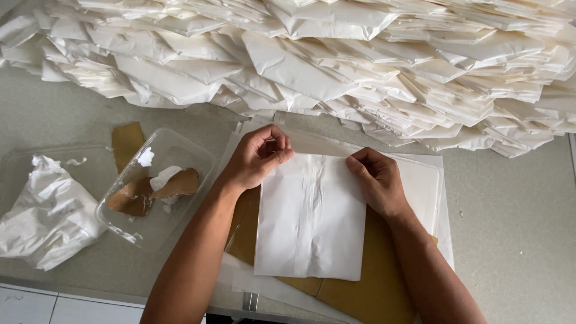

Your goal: Folding white paper or plastic sheets around a cardboard template to create packaging for pastries.

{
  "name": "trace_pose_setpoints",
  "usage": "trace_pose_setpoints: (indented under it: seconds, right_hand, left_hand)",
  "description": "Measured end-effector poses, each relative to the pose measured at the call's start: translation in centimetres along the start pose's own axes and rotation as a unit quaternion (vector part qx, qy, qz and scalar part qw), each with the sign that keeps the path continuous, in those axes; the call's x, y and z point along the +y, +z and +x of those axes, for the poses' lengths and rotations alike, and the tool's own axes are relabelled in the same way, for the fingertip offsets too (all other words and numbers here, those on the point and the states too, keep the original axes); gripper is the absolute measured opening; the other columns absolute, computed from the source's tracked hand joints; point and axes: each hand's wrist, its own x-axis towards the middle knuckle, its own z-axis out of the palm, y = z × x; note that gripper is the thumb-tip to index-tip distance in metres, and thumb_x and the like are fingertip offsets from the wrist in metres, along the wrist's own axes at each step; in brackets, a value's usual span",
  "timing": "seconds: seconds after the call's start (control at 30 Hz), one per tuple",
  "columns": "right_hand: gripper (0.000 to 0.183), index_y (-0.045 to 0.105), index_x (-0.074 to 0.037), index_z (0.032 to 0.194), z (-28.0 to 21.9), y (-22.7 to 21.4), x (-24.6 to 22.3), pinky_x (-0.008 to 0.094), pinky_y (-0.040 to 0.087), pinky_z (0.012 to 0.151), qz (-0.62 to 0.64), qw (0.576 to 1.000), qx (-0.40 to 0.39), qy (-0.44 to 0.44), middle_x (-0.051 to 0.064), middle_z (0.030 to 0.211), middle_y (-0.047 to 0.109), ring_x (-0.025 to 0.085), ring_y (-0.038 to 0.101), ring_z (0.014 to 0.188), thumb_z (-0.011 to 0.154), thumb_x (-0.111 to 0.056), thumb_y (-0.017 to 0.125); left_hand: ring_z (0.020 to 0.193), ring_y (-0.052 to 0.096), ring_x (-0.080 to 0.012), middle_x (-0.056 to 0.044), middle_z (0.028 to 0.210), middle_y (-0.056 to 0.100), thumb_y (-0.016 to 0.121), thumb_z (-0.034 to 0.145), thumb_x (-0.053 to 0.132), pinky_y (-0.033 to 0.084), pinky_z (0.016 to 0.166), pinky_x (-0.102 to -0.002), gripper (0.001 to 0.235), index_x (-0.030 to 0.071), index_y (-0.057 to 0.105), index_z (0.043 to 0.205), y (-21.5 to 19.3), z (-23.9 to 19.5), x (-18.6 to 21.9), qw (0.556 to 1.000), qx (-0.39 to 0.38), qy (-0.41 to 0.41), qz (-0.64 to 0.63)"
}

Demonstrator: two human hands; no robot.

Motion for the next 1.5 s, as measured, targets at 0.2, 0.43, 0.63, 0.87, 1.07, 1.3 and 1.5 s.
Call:
trace_pose_setpoints:
  seconds: [0.2, 0.43, 0.63, 0.87, 1.07, 1.3, 1.5]
  right_hand:
    - [0.027, 0.072, 0.001, 0.09, 0.2, 0.0, 0.1, 0.028, 0.047, 0.049, -0.014, 1.0, 0.002, -0.005, 0.014, 0.064, 0.061, 0.019, 0.057, 0.059, 0.1, -0.024, 0.066]
    - [0.028, 0.072, 0.001, 0.091, 0.0, 0.1, -0.1, 0.029, 0.047, 0.048, -0.033, 0.999, -0.001, -0.007, 0.015, 0.063, 0.061, 0.02, 0.057, 0.058, 0.1, -0.025, 0.066]
    - [0.028, 0.072, 0.001, 0.09, 0.1, 0.2, 0.0, 0.029, 0.047, 0.048, -0.028, 1.0, 0.001, -0.013, 0.014, 0.062, 0.061, 0.02, 0.057, 0.057, 0.1, -0.025, 0.067]
    - [0.027, 0.072, 0.001, 0.091, 0.0, 0.5, -0.7, 0.029, 0.049, 0.047, -0.025, 1.0, 0.005, -0.015, 0.015, 0.062, 0.063, 0.02, 0.059, 0.056, 0.1, -0.024, 0.067]
    - [0.029, 0.071, 0.002, 0.093, 0.0, 0.2, -0.2, 0.029, 0.051, 0.048, -0.004, 1.0, 0.011, -0.008, 0.016, 0.065, 0.064, 0.021, 0.061, 0.056, 0.101, -0.025, 0.066]
    - [0.029, 0.072, 0.002, 0.093, 0.0, 0.3, 0.0, 0.03, 0.052, 0.048, -0.009, 1.0, 0.013, -0.02, 0.017, 0.065, 0.064, 0.021, 0.062, 0.056, 0.102, -0.025, 0.066]
    - [0.03, 0.071, 0.004, 0.093, 0.3, 0.3, -0.4, 0.032, 0.053, 0.048, -0.007, 1.0, 0.008, -0.007, 0.019, 0.066, 0.064, 0.025, 0.063, 0.055, 0.101, -0.025, 0.066]
  left_hand:
    - [0.074, 0.059, -0.0097, -0.009, 0.086, 0.07, 0.079, 0.089, 0.002, 0.05, 0.063, -0.021, 0.014, 0.003, 0.065, 0.085, 0.6, -0.1, 0.0, 1.0, 0.004, 0.002, -0.012]
    - [0.074, 0.057, -0.0086, -0.009, 0.082, 0.069, 0.075, 0.094, 0.009, 0.051, 0.065, -0.023, 0.013, 0.004, 0.069, 0.084, 1.0, -0.4, 1.4, 1.0, 0.003, 0.004, 0.026]
    - [0.074, 0.056, -0.01, -0.007, 0.076, 0.066, 0.066, 0.102, 0.02, 0.052, 0.069, -0.026, 0.022, 0.006, 0.072, 0.086, 0.5, -0.4, 0.9, 0.997, 0.009, 0.012, 0.077]
    - [0.075, 0.063, -0.0125, -0.009, 0.082, 0.066, 0.082, 0.086, 0.002, 0.056, 0.069, -0.025, 0.024, 0.005, 0.058, 0.084, 0.2, -0.5, -0.4, 0.998, 0.045, -0.023, 0.025]
    - [0.076, 0.067, -0.0108, -0.01, 0.084, 0.074, 0.083, 0.083, 0.001, 0.059, 0.073, -0.027, 0.02, 0.005, 0.064, 0.078, 0.7, -0.5, 0.7, 0.996, 0.034, -0.077, 0.04]
    - [0.076, 0.07, -0.013, -0.013, 0.085, 0.075, 0.08, 0.078, -0.003, 0.061, 0.071, -0.026, 0.018, 0.005, 0.064, 0.08, 0.8, -0.8, 1.6, 0.996, 0.046, -0.075, 0.009]
    - [0.077, 0.074, -0.0166, -0.016, 0.086, 0.075, 0.084, 0.073, -0.007, 0.062, 0.07, -0.028, 0.027, 0.003, 0.061, 0.083, 0.8, -0.4, 1.1, 0.996, 0.06, -0.064, -0.034]
